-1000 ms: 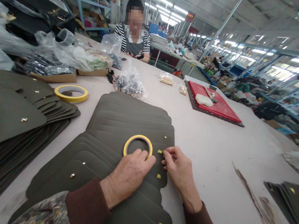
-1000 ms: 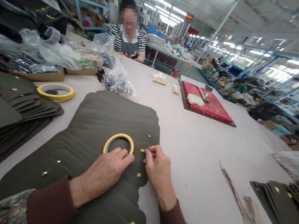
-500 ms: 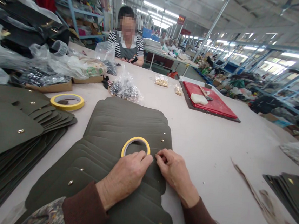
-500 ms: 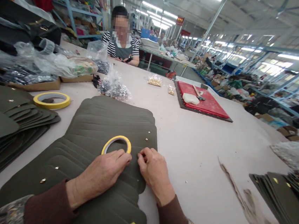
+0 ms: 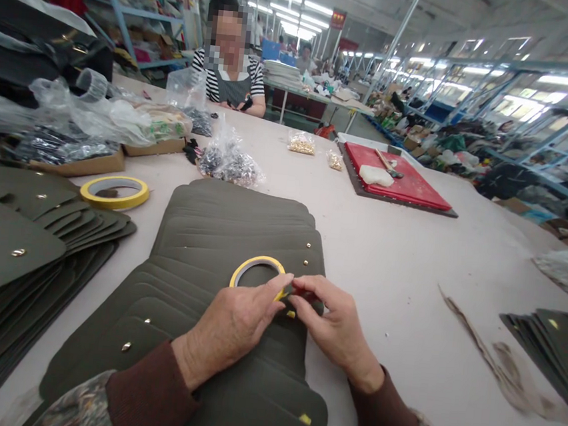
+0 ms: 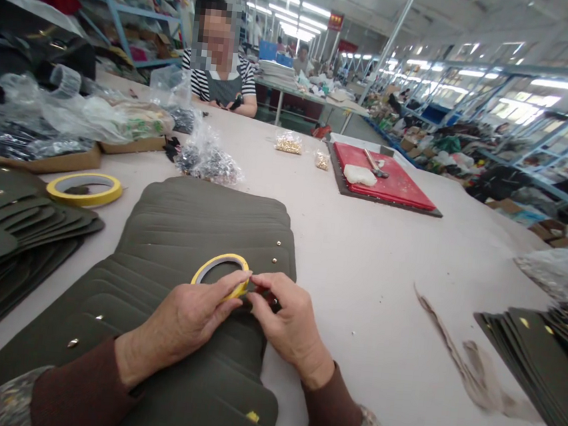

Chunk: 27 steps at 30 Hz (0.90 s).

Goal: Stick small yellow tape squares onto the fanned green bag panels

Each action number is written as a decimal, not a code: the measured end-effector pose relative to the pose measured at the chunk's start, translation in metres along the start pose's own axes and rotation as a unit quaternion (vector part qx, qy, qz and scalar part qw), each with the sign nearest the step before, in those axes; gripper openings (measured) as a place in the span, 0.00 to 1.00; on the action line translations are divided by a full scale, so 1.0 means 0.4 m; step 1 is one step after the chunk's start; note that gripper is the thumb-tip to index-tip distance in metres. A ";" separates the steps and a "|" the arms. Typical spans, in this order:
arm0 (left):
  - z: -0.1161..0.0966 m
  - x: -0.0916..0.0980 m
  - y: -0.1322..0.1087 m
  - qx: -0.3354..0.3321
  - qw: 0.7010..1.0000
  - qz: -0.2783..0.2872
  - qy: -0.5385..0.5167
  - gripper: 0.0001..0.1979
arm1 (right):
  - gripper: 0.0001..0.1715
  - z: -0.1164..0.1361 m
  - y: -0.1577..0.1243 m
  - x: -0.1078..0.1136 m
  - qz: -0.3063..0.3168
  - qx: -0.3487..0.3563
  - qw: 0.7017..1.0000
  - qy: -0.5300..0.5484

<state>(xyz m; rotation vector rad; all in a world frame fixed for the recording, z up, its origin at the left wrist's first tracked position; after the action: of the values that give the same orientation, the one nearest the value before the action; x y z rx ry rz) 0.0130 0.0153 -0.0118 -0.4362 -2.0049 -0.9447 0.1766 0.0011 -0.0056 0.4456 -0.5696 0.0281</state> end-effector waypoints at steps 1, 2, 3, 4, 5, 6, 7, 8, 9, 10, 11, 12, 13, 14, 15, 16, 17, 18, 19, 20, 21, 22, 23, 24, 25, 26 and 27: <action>-0.003 -0.001 -0.001 0.001 1.000 0.004 0.002 0.20 | 0.10 0.012 0.001 -0.005 0.003 0.026 1.000 -0.007; -0.005 -0.001 -0.001 0.002 1.000 0.005 0.004 0.19 | 0.10 0.021 0.002 -0.010 0.006 0.046 0.999 -0.015; -0.007 -0.002 -0.002 0.004 1.000 0.004 0.008 0.19 | 0.10 0.027 0.002 -0.014 0.011 0.062 0.998 -0.027; -0.008 -0.003 -0.003 0.007 1.000 0.002 0.012 0.18 | 0.09 0.030 0.002 -0.018 0.012 0.073 0.996 -0.041; -0.009 -0.003 -0.004 0.009 1.000 0.001 0.015 0.17 | 0.09 0.031 0.001 -0.020 0.012 0.081 0.995 -0.057; -0.009 -0.003 -0.004 0.012 1.000 0.001 0.014 0.16 | 0.09 0.031 -0.001 -0.022 0.008 0.088 0.993 -0.075; -0.009 -0.003 -0.004 0.015 1.000 0.005 0.009 0.14 | 0.09 0.031 -0.003 -0.024 0.001 0.096 0.991 -0.093; -0.009 -0.003 -0.003 0.018 1.000 0.011 0.001 0.12 | 0.09 0.032 -0.005 -0.024 -0.009 0.105 0.988 -0.112; -0.008 -0.002 -0.001 0.021 1.000 0.019 -0.008 0.10 | 0.09 0.034 -0.006 -0.024 -0.022 0.113 0.985 -0.129; -0.006 -0.002 0.000 0.025 0.999 0.027 -0.016 0.08 | 0.09 0.037 -0.008 -0.023 -0.034 0.120 0.982 -0.145; -0.005 -0.001 0.002 0.030 0.999 0.035 -0.020 0.07 | 0.08 0.042 -0.008 -0.024 -0.043 0.123 0.979 -0.156; -0.004 -0.001 0.004 0.033 0.998 0.040 -0.021 0.07 | 0.08 0.047 -0.008 -0.024 -0.050 0.120 0.979 -0.160; -0.003 0.000 0.006 0.036 0.998 0.041 -0.019 0.08 | 0.08 0.051 -0.007 -0.024 -0.056 0.106 0.980 -0.156; -0.004 0.001 0.007 0.036 0.999 0.035 -0.016 0.09 | 0.08 0.052 -0.006 -0.024 -0.059 0.079 0.985 -0.142; -0.006 0.002 0.007 0.033 0.999 0.026 -0.013 0.09 | 0.07 0.050 -0.003 -0.024 -0.058 0.039 0.991 -0.114; -0.010 0.004 0.007 0.024 1.000 0.013 -0.013 0.10 | 0.07 0.043 -0.001 -0.025 -0.053 -0.013 0.996 -0.076; -0.017 0.005 0.006 0.011 1.000 -0.003 -0.017 0.10 | 0.06 0.031 0.000 -0.023 -0.052 -0.072 0.995 -0.034; -0.024 0.007 0.004 -0.003 1.000 -0.018 -0.024 0.10 | 0.06 0.016 -0.001 -0.019 -0.056 -0.133 0.990 0.006; -0.031 0.007 0.002 -0.016 0.999 -0.028 -0.034 0.10 | 0.06 -0.002 -0.004 -0.013 -0.062 -0.189 0.979 0.043; -0.036 0.006 0.001 -0.025 0.998 -0.030 -0.041 0.10 | 0.06 -0.022 -0.008 -0.005 -0.065 -0.238 0.966 0.077; -0.039 0.004 0.001 -0.028 0.999 -0.025 -0.039 0.09 | 0.08 -0.042 -0.013 0.004 -0.064 -0.280 0.952 0.105; -0.038 0.001 0.002 -0.023 0.999 -0.015 -0.027 0.09 | 0.10 -0.062 -0.019 0.013 -0.055 -0.315 0.939 0.130; -0.034 -0.003 0.004 -0.010 1.000 0.000 -0.005 0.09 | 0.12 -0.079 -0.025 0.021 -0.036 -0.344 0.926 0.152; -0.028 -0.007 0.007 0.005 1.000 0.018 0.024 0.08 | 0.15 -0.095 -0.032 0.028 -0.015 -0.366 0.915 0.170; -0.021 -0.011 0.010 0.021 0.998 0.037 0.052 0.07 | 0.17 -0.107 -0.039 0.035 0.000 -0.381 0.906 0.182; -0.013 -0.015 0.013 0.036 0.995 0.056 0.075 0.06 | 0.19 -0.118 -0.045 0.040 0.005 -0.391 0.901 0.188; -0.007 -0.019 0.016 0.047 0.992 0.074 0.090 0.04 | 0.20 -0.126 -0.050 0.045 0.005 -0.397 0.898 0.190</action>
<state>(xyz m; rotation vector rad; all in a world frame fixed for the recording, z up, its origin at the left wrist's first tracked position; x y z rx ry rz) 0.0226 0.0176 -0.0143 -0.4258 -1.8177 -0.7666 0.2206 0.0021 -0.0421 -0.3626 -0.1588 -0.1051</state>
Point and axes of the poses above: each hand's wrist, its own y-axis towards the middle knuckle, its own x-axis out of the back of the hand, z = x × y, the point moved 4 cm from there along y, towards the middle knuckle
